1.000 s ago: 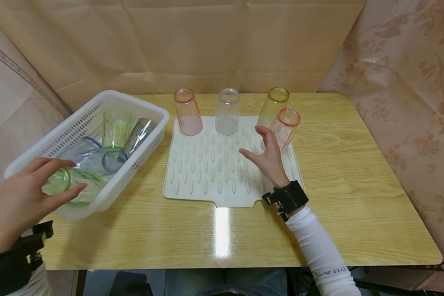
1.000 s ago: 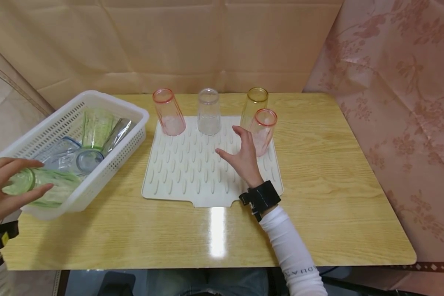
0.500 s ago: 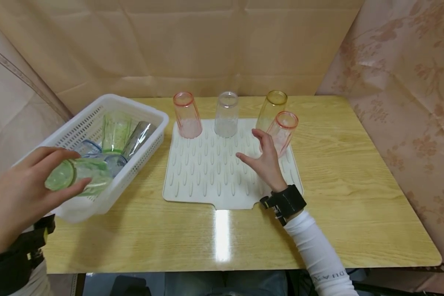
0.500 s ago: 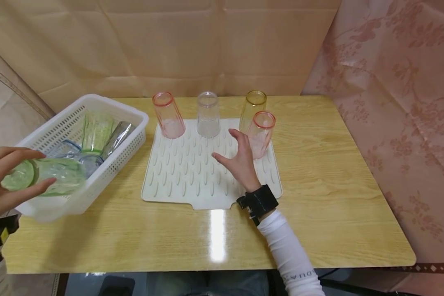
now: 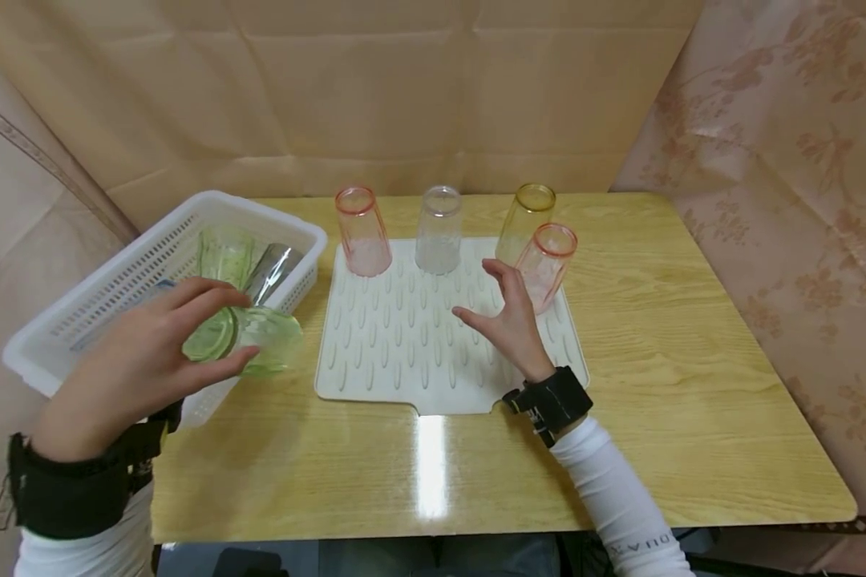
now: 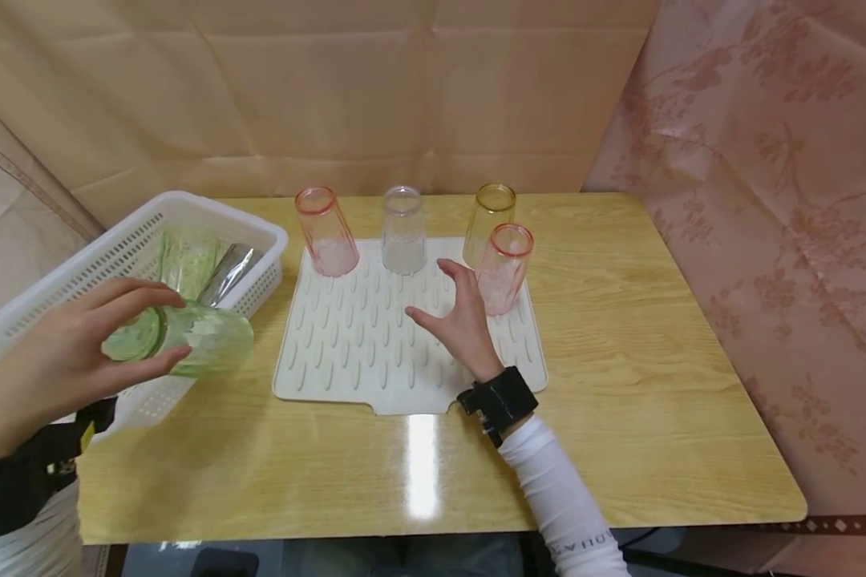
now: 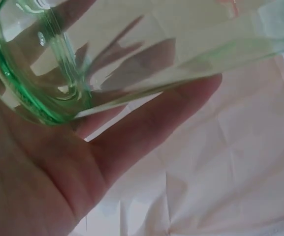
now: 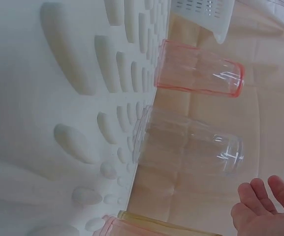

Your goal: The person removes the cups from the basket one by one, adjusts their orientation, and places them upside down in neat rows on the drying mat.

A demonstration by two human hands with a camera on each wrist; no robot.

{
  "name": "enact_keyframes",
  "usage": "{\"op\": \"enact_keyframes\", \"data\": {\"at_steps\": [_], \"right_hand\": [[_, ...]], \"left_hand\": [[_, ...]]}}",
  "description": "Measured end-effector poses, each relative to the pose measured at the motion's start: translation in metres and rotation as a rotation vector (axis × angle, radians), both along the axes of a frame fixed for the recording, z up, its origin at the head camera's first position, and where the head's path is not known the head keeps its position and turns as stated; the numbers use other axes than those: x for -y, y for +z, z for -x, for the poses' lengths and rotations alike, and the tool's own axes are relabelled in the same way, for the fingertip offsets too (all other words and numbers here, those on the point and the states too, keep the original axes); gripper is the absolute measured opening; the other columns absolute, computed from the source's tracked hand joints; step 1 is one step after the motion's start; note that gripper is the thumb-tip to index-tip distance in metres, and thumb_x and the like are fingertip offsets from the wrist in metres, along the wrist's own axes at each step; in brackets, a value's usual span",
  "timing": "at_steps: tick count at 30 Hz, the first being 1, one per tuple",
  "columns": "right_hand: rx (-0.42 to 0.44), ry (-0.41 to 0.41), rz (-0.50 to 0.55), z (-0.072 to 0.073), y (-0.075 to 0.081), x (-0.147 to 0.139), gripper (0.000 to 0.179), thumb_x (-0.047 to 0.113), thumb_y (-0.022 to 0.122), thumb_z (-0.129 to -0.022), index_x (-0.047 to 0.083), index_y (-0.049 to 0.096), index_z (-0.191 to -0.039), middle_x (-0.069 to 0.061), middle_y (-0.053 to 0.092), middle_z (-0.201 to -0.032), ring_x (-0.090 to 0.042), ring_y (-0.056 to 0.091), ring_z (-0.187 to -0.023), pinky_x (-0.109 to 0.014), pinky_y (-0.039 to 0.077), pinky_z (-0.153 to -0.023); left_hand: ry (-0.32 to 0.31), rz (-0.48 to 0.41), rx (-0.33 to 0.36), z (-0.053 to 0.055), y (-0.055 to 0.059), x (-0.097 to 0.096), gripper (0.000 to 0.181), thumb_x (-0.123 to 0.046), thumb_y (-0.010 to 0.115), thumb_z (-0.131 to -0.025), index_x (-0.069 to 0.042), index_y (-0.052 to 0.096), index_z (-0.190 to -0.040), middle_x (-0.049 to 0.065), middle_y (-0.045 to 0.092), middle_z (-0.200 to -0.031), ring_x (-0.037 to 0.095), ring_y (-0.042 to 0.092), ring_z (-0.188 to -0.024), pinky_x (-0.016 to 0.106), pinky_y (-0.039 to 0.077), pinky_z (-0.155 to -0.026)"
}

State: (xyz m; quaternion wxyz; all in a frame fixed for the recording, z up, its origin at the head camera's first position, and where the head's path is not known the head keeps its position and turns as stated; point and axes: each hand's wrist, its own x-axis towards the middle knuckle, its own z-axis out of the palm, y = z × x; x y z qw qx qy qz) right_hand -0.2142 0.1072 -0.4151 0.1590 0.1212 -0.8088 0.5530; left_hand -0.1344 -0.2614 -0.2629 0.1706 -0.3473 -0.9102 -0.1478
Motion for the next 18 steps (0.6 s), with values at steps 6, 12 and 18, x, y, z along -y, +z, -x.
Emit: {"op": "enact_keyframes", "data": {"at_steps": [6, 12, 18], "right_hand": [[-0.001, 0.019, -0.032, -0.005, -0.001, 0.004, 0.076, 0.011, 0.085, -0.073, -0.001, 0.043, -0.136, -0.017, 0.046, -0.134, -0.028, 0.041, -0.128, -0.039, 0.032, -0.107], [-0.024, 0.027, -0.047, -0.008, -0.004, 0.008, 0.077, 0.009, 0.087, -0.071, -0.001, 0.046, -0.135, -0.017, 0.048, -0.132, -0.028, 0.043, -0.126, -0.038, 0.033, -0.106], [-0.026, 0.052, -0.045, -0.008, -0.002, 0.011, 0.077, 0.010, 0.086, -0.071, -0.001, 0.045, -0.135, -0.015, 0.048, -0.132, -0.027, 0.043, -0.127, -0.038, 0.033, -0.107]], "left_hand": [[-0.093, -0.016, 0.036, 0.017, -0.011, -0.025, 0.044, -0.031, 0.080, -0.078, -0.005, 0.063, -0.109, 0.008, 0.062, -0.102, 0.022, 0.060, -0.075, 0.041, 0.051, -0.059], [-0.130, 0.004, 0.101, 0.032, -0.019, -0.053, 0.044, -0.022, 0.083, -0.073, -0.004, 0.063, -0.109, 0.009, 0.061, -0.103, 0.023, 0.060, -0.076, 0.041, 0.053, -0.064], [-0.139, 0.029, 0.159, 0.046, -0.025, -0.072, 0.042, -0.027, 0.081, -0.078, -0.003, 0.064, -0.108, 0.009, 0.061, -0.102, 0.023, 0.059, -0.079, 0.038, 0.052, -0.066]]}}
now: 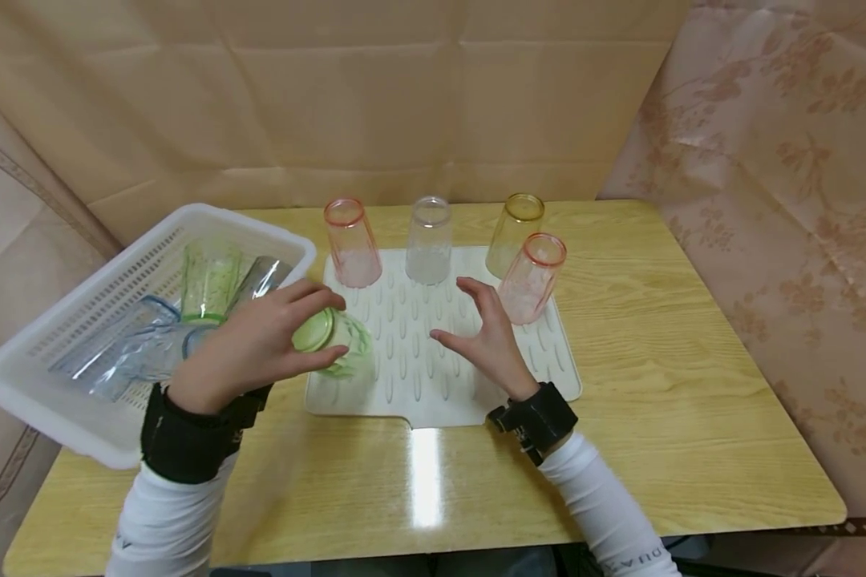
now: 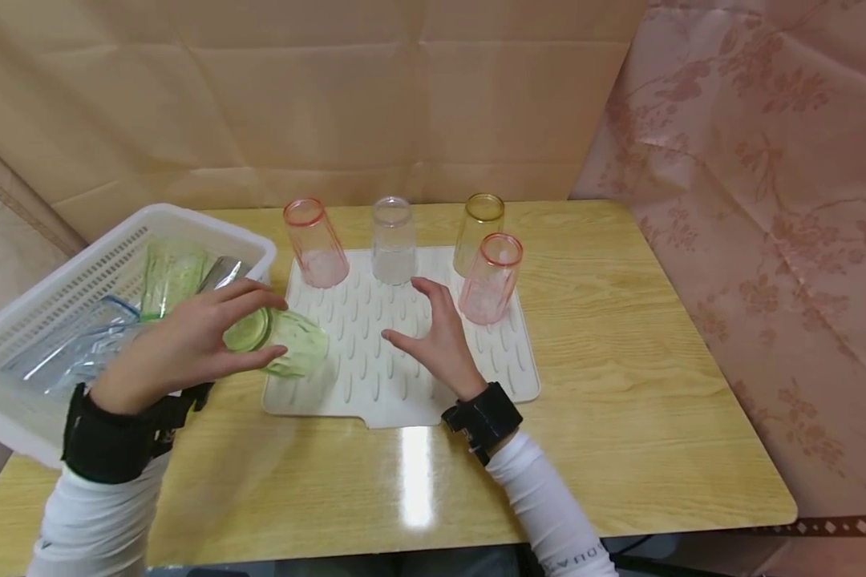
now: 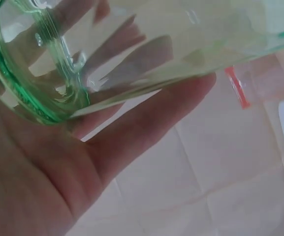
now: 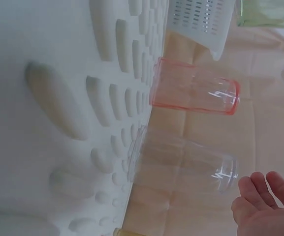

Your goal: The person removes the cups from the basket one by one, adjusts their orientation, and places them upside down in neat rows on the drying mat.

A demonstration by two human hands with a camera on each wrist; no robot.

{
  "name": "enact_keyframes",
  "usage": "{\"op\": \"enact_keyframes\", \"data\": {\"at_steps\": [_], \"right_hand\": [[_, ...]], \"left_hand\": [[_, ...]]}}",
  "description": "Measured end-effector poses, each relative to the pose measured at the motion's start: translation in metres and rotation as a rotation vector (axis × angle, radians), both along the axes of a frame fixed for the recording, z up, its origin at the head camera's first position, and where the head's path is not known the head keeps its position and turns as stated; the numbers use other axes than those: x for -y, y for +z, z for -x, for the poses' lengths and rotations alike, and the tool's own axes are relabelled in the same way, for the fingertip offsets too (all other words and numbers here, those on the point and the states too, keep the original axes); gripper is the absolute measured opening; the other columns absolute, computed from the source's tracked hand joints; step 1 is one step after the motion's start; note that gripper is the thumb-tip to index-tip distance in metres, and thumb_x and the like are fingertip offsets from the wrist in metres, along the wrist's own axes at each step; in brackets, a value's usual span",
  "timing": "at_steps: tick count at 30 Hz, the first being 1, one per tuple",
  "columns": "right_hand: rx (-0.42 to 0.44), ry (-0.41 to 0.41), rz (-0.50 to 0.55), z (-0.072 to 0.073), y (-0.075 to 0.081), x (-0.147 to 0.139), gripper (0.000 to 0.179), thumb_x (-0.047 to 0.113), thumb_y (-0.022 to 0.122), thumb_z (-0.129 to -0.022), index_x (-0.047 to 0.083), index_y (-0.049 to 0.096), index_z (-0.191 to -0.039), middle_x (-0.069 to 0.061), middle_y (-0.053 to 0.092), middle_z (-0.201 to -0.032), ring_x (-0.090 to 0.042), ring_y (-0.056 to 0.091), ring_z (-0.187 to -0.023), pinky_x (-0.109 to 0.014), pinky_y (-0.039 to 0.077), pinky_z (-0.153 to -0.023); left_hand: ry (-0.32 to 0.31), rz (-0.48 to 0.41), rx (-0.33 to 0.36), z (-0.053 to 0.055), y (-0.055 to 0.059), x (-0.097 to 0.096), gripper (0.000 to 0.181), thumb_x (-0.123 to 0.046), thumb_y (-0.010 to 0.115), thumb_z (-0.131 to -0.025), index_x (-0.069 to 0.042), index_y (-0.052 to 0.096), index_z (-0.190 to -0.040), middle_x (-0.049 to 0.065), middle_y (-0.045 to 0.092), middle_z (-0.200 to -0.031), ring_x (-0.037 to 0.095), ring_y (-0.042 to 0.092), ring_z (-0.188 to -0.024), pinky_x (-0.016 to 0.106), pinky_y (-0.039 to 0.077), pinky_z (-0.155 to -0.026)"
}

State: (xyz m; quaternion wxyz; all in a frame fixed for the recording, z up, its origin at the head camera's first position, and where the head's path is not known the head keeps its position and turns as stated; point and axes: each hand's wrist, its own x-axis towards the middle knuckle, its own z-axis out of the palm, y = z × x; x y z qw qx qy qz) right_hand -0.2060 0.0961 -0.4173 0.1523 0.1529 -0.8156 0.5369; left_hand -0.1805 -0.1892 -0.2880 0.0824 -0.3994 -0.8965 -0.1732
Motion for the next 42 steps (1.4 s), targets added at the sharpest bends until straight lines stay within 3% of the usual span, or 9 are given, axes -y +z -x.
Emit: {"op": "enact_keyframes", "data": {"at_steps": [6, 19, 26, 42], "right_hand": [[-0.002, 0.051, -0.020, -0.004, 0.004, 0.007, 0.077, 0.012, 0.086, -0.072, 0.000, 0.045, -0.136, -0.015, 0.047, -0.135, -0.025, 0.041, -0.129, -0.040, 0.032, -0.107], [-0.104, 0.280, -0.039, -0.018, 0.010, 0.032, 0.083, 0.017, 0.087, -0.072, 0.004, 0.042, -0.140, -0.012, 0.043, -0.138, -0.023, 0.038, -0.131, -0.043, 0.032, -0.106], [-0.137, 0.309, -0.031, -0.018, 0.011, 0.041, 0.085, 0.015, 0.088, -0.069, 0.005, 0.042, -0.139, -0.009, 0.043, -0.137, -0.020, 0.039, -0.130, -0.040, 0.031, -0.107], [-0.061, 0.320, -0.006, -0.021, 0.007, 0.045, 0.088, 0.020, 0.088, -0.069, 0.009, 0.037, -0.140, -0.006, 0.042, -0.137, -0.017, 0.040, -0.127, -0.037, 0.033, -0.106]], "left_hand": [[-0.028, -0.005, 0.011, 0.008, -0.002, -0.012, 0.042, -0.028, 0.080, -0.078, -0.002, 0.064, -0.108, 0.009, 0.062, -0.105, 0.023, 0.060, -0.083, 0.038, 0.052, -0.069], [-0.109, -0.028, 0.021, 0.018, -0.010, -0.035, 0.041, -0.025, 0.080, -0.079, -0.003, 0.064, -0.109, 0.010, 0.061, -0.106, 0.025, 0.061, -0.077, 0.039, 0.052, -0.067], [-0.124, -0.015, 0.074, 0.017, -0.012, -0.048, 0.043, -0.027, 0.080, -0.080, -0.003, 0.064, -0.112, 0.008, 0.060, -0.107, 0.023, 0.062, -0.081, 0.037, 0.052, -0.071], [-0.157, 0.025, 0.097, 0.015, -0.018, -0.074, 0.046, -0.026, 0.078, -0.079, -0.005, 0.064, -0.118, 0.005, 0.059, -0.103, 0.019, 0.056, -0.081, 0.034, 0.049, -0.070]]}}
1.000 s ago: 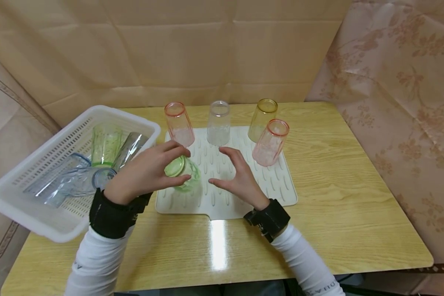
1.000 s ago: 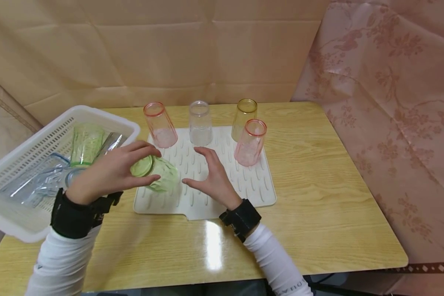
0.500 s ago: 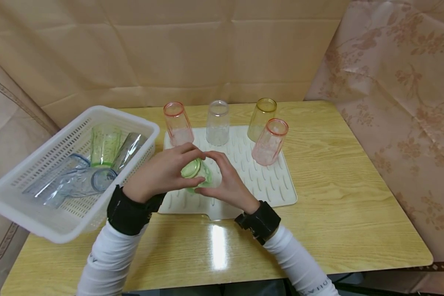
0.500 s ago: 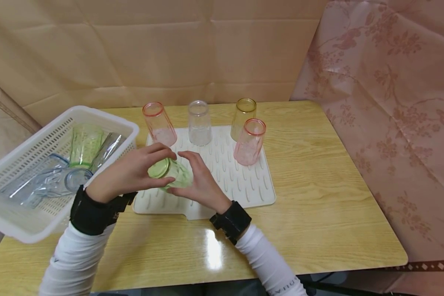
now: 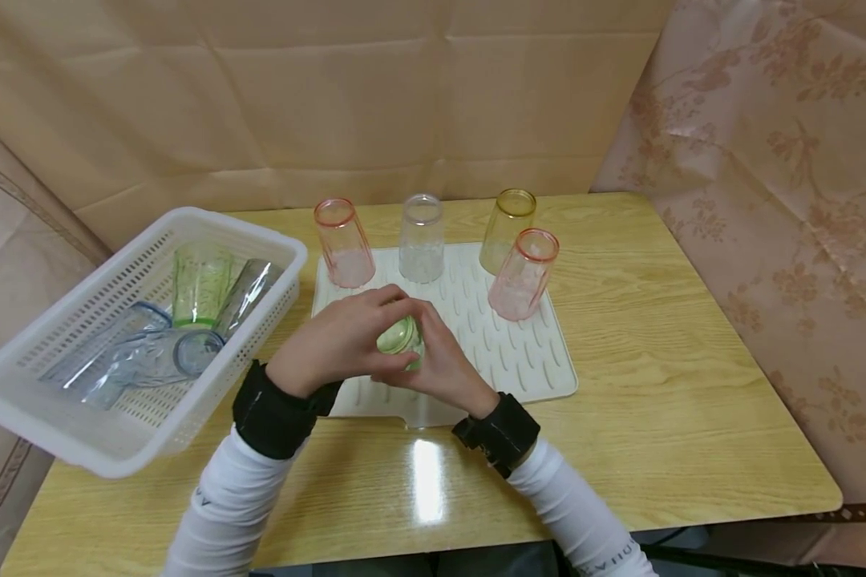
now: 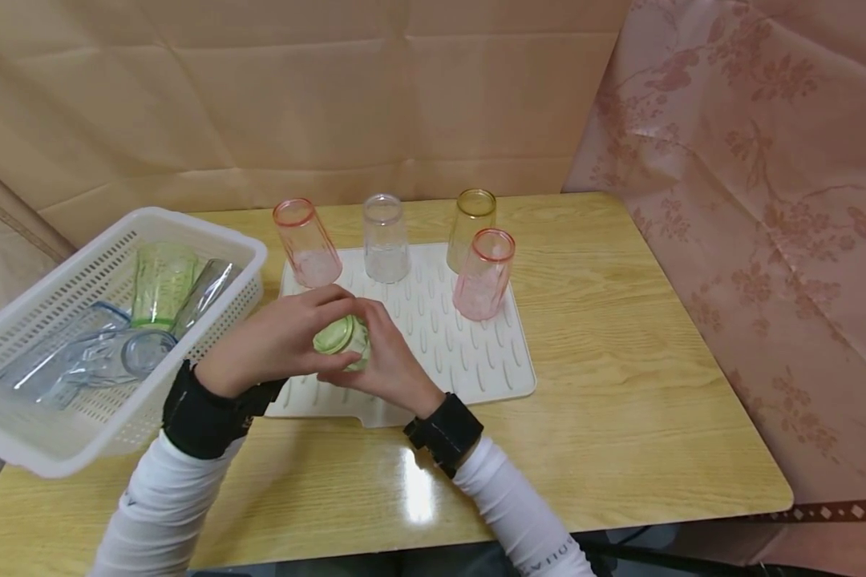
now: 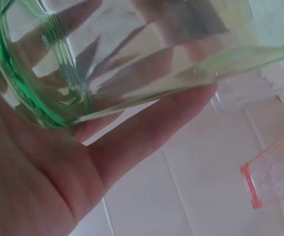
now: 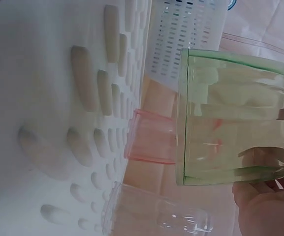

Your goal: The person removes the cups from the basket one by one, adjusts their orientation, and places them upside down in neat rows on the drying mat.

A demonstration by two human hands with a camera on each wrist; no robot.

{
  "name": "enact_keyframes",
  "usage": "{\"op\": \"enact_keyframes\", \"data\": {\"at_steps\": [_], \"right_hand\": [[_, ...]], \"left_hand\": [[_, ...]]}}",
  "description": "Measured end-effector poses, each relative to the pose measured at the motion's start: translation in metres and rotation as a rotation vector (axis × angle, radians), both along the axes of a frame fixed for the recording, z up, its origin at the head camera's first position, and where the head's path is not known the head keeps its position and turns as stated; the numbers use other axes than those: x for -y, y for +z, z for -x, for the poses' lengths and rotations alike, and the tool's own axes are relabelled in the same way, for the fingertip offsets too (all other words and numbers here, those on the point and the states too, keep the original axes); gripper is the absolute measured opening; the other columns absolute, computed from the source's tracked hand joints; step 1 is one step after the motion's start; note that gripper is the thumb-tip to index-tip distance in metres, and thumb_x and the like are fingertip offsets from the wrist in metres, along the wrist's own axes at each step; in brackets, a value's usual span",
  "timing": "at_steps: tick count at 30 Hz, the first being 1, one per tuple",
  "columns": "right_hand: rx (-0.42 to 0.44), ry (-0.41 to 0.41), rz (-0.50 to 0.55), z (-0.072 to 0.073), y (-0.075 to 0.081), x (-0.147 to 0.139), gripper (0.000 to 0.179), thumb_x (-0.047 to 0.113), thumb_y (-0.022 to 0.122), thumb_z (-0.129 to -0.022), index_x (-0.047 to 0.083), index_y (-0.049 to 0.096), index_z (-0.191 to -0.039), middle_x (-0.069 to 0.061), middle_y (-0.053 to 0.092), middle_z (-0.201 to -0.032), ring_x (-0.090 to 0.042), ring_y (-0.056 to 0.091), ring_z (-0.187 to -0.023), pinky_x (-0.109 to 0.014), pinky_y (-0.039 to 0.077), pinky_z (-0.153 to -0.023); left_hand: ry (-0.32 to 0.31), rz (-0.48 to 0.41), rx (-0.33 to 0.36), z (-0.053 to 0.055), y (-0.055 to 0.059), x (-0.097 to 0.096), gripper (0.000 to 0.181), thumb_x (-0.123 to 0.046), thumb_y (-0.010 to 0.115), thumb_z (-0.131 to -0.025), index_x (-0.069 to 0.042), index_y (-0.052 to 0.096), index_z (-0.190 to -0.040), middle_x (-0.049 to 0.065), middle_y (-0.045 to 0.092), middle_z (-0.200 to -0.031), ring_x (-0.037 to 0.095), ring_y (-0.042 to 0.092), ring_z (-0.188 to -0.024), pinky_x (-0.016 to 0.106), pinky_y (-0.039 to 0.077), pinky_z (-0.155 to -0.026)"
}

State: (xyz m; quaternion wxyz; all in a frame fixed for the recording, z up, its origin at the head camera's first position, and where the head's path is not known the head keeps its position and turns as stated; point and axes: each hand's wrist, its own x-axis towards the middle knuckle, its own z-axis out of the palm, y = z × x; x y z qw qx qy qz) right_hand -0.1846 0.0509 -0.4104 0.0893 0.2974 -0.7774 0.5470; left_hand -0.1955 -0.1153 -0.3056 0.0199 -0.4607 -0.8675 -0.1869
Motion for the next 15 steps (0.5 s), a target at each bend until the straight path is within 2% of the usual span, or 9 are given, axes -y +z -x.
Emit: {"op": "enact_keyframes", "data": {"at_steps": [6, 15], "right_hand": [[0.016, -0.018, -0.016, -0.0011, -0.0020, -0.0009, 0.089, 0.019, 0.086, -0.072, 0.008, 0.034, -0.144, -0.009, 0.042, -0.138, -0.019, 0.040, -0.127, -0.039, 0.033, -0.106], [0.012, -0.023, -0.010, -0.0009, -0.0051, -0.0013, 0.089, 0.015, 0.085, -0.073, 0.006, 0.033, -0.145, -0.012, 0.043, -0.137, -0.022, 0.044, -0.124, -0.039, 0.038, -0.102]], "left_hand": [[-0.004, 0.004, -0.027, 0.0005, -0.0018, -0.0032, 0.043, -0.026, 0.078, -0.078, -0.006, 0.065, -0.114, 0.005, 0.059, -0.101, 0.020, 0.056, -0.081, 0.035, 0.049, -0.068], [-0.007, -0.017, -0.017, 0.0020, -0.0060, -0.0029, 0.047, -0.028, 0.080, -0.078, -0.005, 0.064, -0.116, 0.007, 0.059, -0.107, 0.020, 0.058, -0.084, 0.035, 0.051, -0.071]]}}
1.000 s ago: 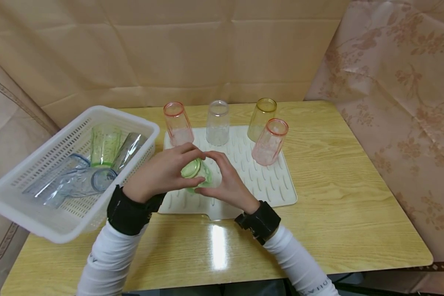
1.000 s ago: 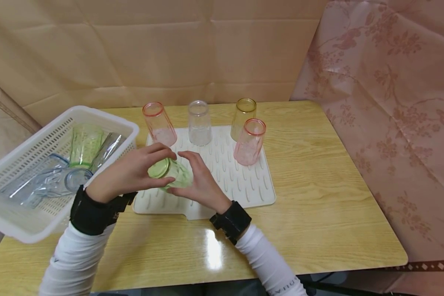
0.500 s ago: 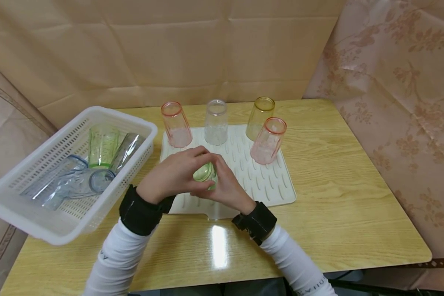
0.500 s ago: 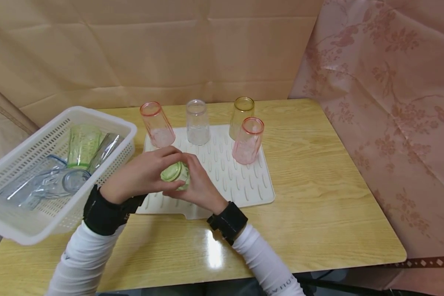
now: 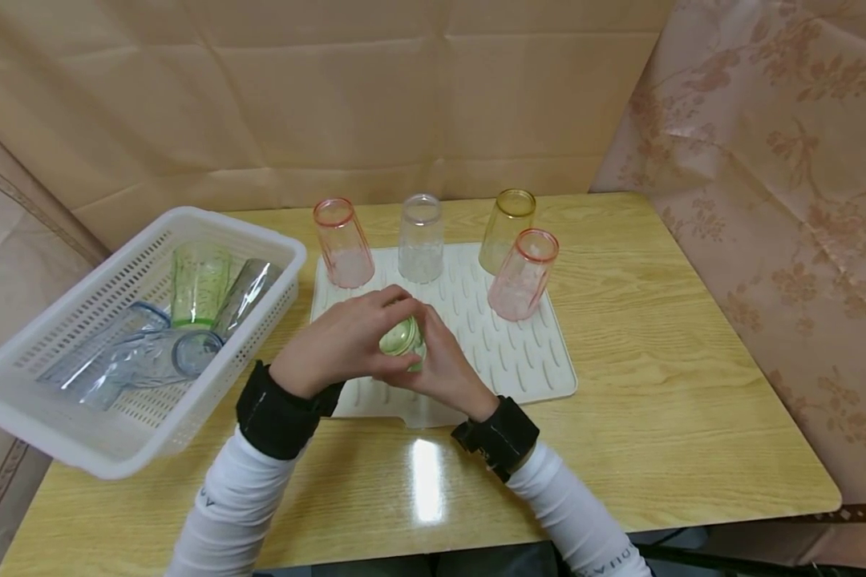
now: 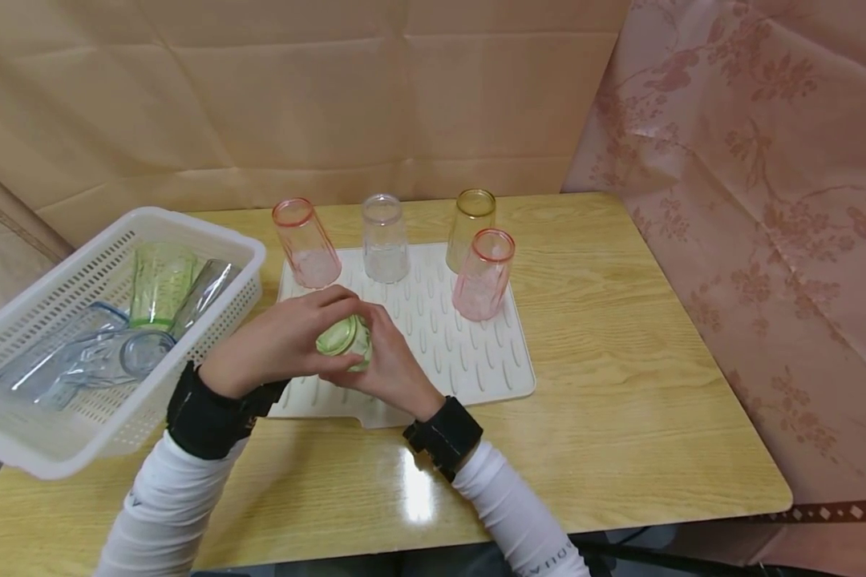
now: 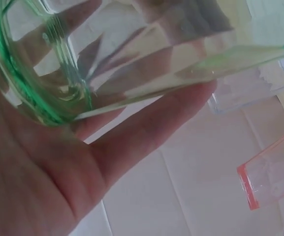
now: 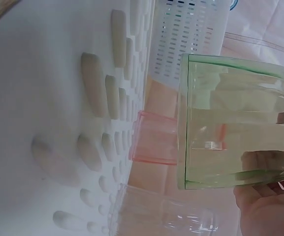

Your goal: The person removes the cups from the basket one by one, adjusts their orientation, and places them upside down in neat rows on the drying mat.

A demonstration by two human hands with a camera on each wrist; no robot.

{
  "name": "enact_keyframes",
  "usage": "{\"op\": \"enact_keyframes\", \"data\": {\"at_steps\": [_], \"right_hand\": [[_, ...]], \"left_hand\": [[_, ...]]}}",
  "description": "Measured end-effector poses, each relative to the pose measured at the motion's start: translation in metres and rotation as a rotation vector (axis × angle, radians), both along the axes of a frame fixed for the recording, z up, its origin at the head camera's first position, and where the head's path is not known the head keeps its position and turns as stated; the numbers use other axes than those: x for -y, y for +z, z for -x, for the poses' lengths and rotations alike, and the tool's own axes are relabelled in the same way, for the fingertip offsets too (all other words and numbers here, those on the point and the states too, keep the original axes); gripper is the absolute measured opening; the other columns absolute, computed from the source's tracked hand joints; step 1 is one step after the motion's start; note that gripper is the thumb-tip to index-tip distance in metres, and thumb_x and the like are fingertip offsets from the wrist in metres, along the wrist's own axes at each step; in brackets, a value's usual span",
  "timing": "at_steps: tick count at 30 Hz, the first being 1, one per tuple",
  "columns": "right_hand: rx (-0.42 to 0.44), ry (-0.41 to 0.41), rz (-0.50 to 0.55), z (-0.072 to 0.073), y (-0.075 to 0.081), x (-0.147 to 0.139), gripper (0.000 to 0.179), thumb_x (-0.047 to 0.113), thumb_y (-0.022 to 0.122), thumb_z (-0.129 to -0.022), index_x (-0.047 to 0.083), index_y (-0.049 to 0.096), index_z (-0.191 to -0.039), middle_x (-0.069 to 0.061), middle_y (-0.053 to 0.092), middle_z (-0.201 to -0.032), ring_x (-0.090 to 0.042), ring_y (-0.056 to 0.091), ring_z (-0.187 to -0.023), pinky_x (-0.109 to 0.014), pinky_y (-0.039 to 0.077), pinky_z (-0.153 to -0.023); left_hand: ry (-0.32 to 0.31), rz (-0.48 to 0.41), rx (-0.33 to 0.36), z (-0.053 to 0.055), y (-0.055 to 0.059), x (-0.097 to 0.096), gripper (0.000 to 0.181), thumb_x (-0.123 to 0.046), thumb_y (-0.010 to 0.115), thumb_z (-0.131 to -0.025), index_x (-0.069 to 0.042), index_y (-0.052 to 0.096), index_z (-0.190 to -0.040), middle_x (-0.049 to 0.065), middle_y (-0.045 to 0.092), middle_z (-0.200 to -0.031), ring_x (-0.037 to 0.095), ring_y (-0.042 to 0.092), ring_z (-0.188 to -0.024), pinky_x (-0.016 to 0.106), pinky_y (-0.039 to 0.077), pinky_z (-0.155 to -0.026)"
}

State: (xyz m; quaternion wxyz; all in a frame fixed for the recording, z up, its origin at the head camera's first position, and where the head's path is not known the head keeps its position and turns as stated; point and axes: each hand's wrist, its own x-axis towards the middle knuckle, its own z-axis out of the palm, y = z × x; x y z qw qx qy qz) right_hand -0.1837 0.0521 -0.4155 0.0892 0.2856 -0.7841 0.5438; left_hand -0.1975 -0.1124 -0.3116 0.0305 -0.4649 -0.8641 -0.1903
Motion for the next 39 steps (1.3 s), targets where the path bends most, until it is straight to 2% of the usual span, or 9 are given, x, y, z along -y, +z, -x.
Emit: {"op": "enact_keyframes", "data": {"at_steps": [5, 9, 12, 16, 19, 24, 29, 33, 39], "right_hand": [[-0.033, -0.018, 0.001, 0.004, -0.001, 0.001, 0.084, 0.015, 0.086, -0.071, 0.006, 0.039, -0.140, -0.013, 0.044, -0.135, -0.023, 0.045, -0.122, -0.039, 0.040, -0.100], [-0.044, -0.072, -0.013, 0.005, -0.004, 0.000, 0.079, 0.017, 0.089, -0.067, 0.003, 0.046, -0.131, -0.012, 0.049, -0.126, -0.021, 0.049, -0.115, -0.038, 0.042, -0.096], [-0.034, -0.099, -0.005, 0.006, -0.006, 0.000, 0.079, 0.018, 0.089, -0.066, 0.003, 0.048, -0.131, -0.011, 0.051, -0.125, -0.020, 0.049, -0.113, -0.038, 0.042, -0.096], [-0.008, -0.129, 0.014, 0.008, -0.008, -0.003, 0.080, 0.018, 0.090, -0.065, 0.005, 0.048, -0.133, -0.010, 0.051, -0.126, -0.020, 0.049, -0.115, -0.039, 0.041, -0.098], [0.017, -0.164, 0.015, 0.012, -0.008, -0.006, 0.082, 0.017, 0.090, -0.065, 0.005, 0.047, -0.134, -0.010, 0.051, -0.127, -0.021, 0.050, -0.116, -0.041, 0.041, -0.098], [0.031, -0.221, 0.014, 0.022, -0.008, -0.011, 0.083, 0.017, 0.090, -0.066, 0.002, 0.046, -0.135, -0.013, 0.052, -0.125, -0.025, 0.051, -0.115, -0.044, 0.041, -0.098], [0.021, -0.261, 0.006, 0.036, -0.011, -0.018, 0.082, 0.014, 0.090, -0.065, 0.000, 0.046, -0.133, -0.015, 0.053, -0.123, -0.026, 0.051, -0.114, -0.043, 0.041, -0.097], [0.032, -0.290, 0.007, 0.044, -0.013, -0.023, 0.081, 0.015, 0.090, -0.065, -0.001, 0.047, -0.133, -0.016, 0.053, -0.122, -0.028, 0.051, -0.114, -0.044, 0.041, -0.097], [0.078, -0.302, 0.020, 0.057, -0.014, -0.024, 0.081, 0.016, 0.089, -0.067, -0.001, 0.047, -0.133, -0.017, 0.052, -0.123, -0.029, 0.050, -0.115, -0.045, 0.040, -0.097]], "left_hand": [[0.000, -0.053, 0.013, 0.002, -0.002, 0.004, 0.057, -0.032, 0.079, -0.079, -0.005, 0.058, -0.124, 0.009, 0.058, -0.115, 0.022, 0.060, -0.092, 0.037, 0.051, -0.079], [0.075, -0.103, 0.059, -0.001, -0.003, 0.015, 0.073, -0.036, 0.081, -0.078, -0.008, 0.048, -0.137, 0.011, 0.056, -0.121, 0.026, 0.060, -0.098, 0.043, 0.051, -0.081], [0.131, -0.159, 0.097, -0.002, -0.006, 0.028, 0.083, -0.035, 0.083, -0.075, -0.010, 0.043, -0.142, 0.012, 0.055, -0.123, 0.026, 0.059, -0.102, 0.045, 0.050, -0.084], [0.152, -0.228, 0.117, -0.004, -0.018, 0.041, 0.088, -0.034, 0.085, -0.073, -0.006, 0.041, -0.143, 0.013, 0.053, -0.131, 0.027, 0.053, -0.116, 0.045, 0.044, -0.095], [0.168, -0.278, 0.140, -0.006, -0.030, 0.048, 0.085, -0.029, 0.085, -0.074, -0.002, 0.041, -0.142, 0.015, 0.051, -0.134, 0.029, 0.050, -0.120, 0.047, 0.044, -0.095], [0.230, -0.357, 0.249, -0.008, -0.053, 0.058, 0.074, -0.019, 0.082, -0.078, -0.004, 0.045, -0.140, 0.015, 0.053, -0.133, 0.031, 0.051, -0.118, 0.049, 0.047, -0.091], [0.293, -0.375, 0.338, -0.010, -0.073, 0.064, 0.063, -0.019, 0.077, -0.083, -0.006, 0.048, -0.137, 0.014, 0.054, -0.133, 0.032, 0.052, -0.118, 0.049, 0.047, -0.092], [0.317, -0.403, 0.376, -0.011, -0.085, 0.066, 0.059, -0.020, 0.076, -0.085, -0.008, 0.050, -0.136, 0.013, 0.055, -0.132, 0.034, 0.053, -0.118, 0.048, 0.047, -0.093], [0.315, -0.467, 0.413, -0.007, -0.098, 0.069, 0.054, -0.015, 0.074, -0.087, -0.005, 0.052, -0.135, 0.017, 0.055, -0.132, 0.038, 0.052, -0.119, 0.052, 0.046, -0.093]]}}
